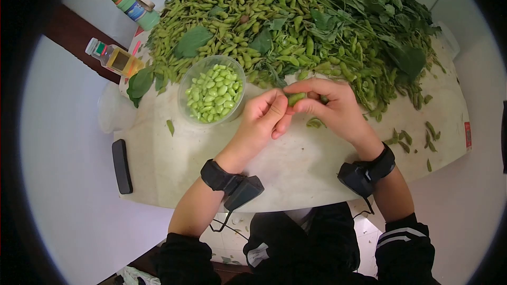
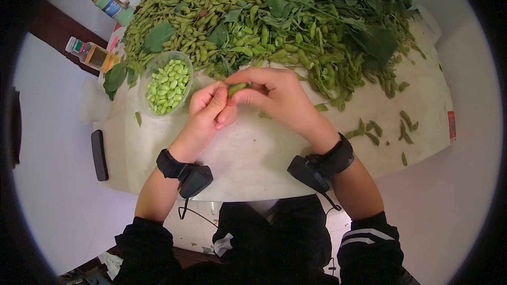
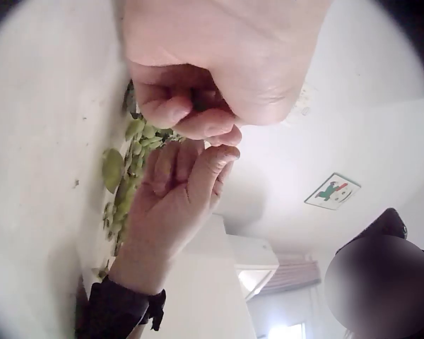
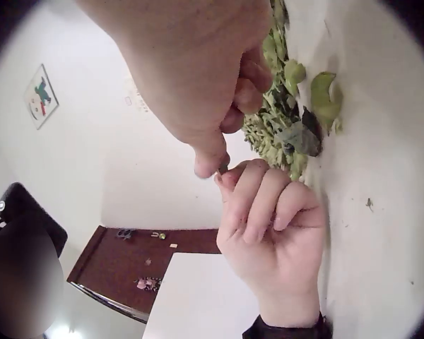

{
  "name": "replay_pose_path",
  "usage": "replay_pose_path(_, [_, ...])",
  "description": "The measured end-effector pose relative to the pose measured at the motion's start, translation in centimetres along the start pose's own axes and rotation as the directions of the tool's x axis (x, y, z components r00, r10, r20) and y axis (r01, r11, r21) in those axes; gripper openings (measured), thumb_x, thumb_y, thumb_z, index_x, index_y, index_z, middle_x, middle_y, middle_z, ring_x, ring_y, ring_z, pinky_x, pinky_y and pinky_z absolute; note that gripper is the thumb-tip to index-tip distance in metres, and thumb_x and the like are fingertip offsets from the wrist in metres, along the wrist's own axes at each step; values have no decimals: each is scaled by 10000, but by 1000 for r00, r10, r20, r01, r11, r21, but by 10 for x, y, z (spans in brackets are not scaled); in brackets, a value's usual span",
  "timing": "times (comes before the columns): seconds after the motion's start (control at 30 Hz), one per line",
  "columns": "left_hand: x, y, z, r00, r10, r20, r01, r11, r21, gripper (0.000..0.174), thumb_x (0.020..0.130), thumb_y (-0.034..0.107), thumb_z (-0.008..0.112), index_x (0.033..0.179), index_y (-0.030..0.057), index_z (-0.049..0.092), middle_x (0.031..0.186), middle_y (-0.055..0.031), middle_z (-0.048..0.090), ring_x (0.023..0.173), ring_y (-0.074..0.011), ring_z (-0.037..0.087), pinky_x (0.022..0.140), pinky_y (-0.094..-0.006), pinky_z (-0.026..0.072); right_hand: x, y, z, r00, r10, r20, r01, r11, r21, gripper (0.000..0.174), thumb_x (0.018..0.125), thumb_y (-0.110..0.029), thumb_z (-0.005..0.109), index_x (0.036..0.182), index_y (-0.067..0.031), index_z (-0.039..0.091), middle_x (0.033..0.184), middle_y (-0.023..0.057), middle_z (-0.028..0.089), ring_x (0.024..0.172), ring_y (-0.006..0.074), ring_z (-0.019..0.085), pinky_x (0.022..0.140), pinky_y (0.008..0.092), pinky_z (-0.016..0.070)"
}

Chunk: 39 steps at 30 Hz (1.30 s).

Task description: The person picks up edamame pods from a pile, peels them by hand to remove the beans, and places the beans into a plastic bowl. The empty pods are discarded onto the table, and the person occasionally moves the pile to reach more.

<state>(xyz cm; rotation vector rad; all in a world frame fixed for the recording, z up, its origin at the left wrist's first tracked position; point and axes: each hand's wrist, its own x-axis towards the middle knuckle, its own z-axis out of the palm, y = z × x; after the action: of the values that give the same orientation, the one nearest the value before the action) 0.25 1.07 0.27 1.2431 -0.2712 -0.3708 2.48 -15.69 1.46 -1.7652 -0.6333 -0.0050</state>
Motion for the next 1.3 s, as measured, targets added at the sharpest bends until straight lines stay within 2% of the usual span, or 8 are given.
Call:
replay_pose_path(0.23, [-1, -3, -3, 998, 58, 7, -58, 982, 182, 280, 906, 278, 421, 747, 49, 445, 522, 18, 414, 458, -44, 346, 427, -186, 274, 0, 5, -3, 976, -206, 75, 218, 942, -256, 142, 741, -138, 630, 792, -12, 590, 669, 65, 575, 549, 157, 521, 505, 255, 396])
replay_pose_path(0.3, [-1, -5, -3, 994, 108, -12, -100, 956, 277, 273, 903, 263, 429, 738, 45, 448, 520, 16, 422, 460, -46, 357, 428, -190, 280, -1, 6, 0, 976, -217, 28, 217, 945, -243, 157, 735, -200, 616, 754, -48, 577, 600, 97, 522, 526, 259, 500, 477, 320, 379])
replay_pose_path(0.43, [-1, -8, 0, 973, 219, -78, -159, 870, 467, 256, 887, 203, 457, 701, 29, 474, 497, 4, 447, 449, -59, 396, 421, -203, 304, -1, 5, 0, 981, -192, 34, 194, 956, -220, 158, 747, -203, 603, 743, -47, 576, 583, 100, 515, 517, 262, 485, 475, 317, 375])
replay_pose_path(0.63, [-4, -6, 2, 961, 266, -72, -169, 776, 608, 240, 866, 151, 477, 671, 12, 497, 464, -13, 457, 424, -59, 422, 404, -206, 320, -3, 1, 1, 992, 95, 78, -94, 996, -8, 259, 824, -225, 536, 689, -6, 561, 524, 81, 484, 464, 152, 409, 458, 284, 345])
replay_pose_path(1.03, [-1, -6, 1, 955, 251, -159, -203, 942, 268, 316, 877, 317, 479, 732, 37, 509, 537, 36, 426, 483, -29, 368, 441, -170, 282, -3, -5, 0, 981, 85, 176, -53, 983, -177, 278, 851, -240, 501, 739, -2, 590, 513, 101, 447, 461, 100, 388, 446, 273, 329])
replay_pose_path(1.1, [-1, -1, 1, 965, 209, -159, -158, 945, 285, 325, 875, 331, 477, 746, 36, 519, 538, 41, 412, 485, -29, 354, 444, -171, 276, -4, -5, 3, 997, 76, 6, -75, 996, -45, 258, 857, -220, 496, 804, 7, 607, 549, 108, 517, 472, 102, 425, 455, 274, 342])
replay_pose_path(1.2, [0, -4, -1, 984, 124, -132, -85, 960, 267, 328, 872, 339, 481, 776, 31, 537, 539, 48, 396, 487, -28, 339, 446, -174, 269, -3, -15, 2, 984, 178, 30, -180, 979, 93, 261, 866, -205, 487, 850, 25, 611, 623, 99, 585, 530, 88, 477, 494, 251, 380])
replay_pose_path(1.3, [0, -4, 3, 993, 57, -101, -38, 983, 178, 312, 868, 321, 496, 796, 22, 551, 541, 48, 400, 489, -29, 341, 445, -178, 272, -2, -13, 5, 996, 86, 36, -92, 972, 215, 271, 872, -193, 478, 850, 46, 606, 697, 75, 611, 597, 72, 501, 545, 221, 405])
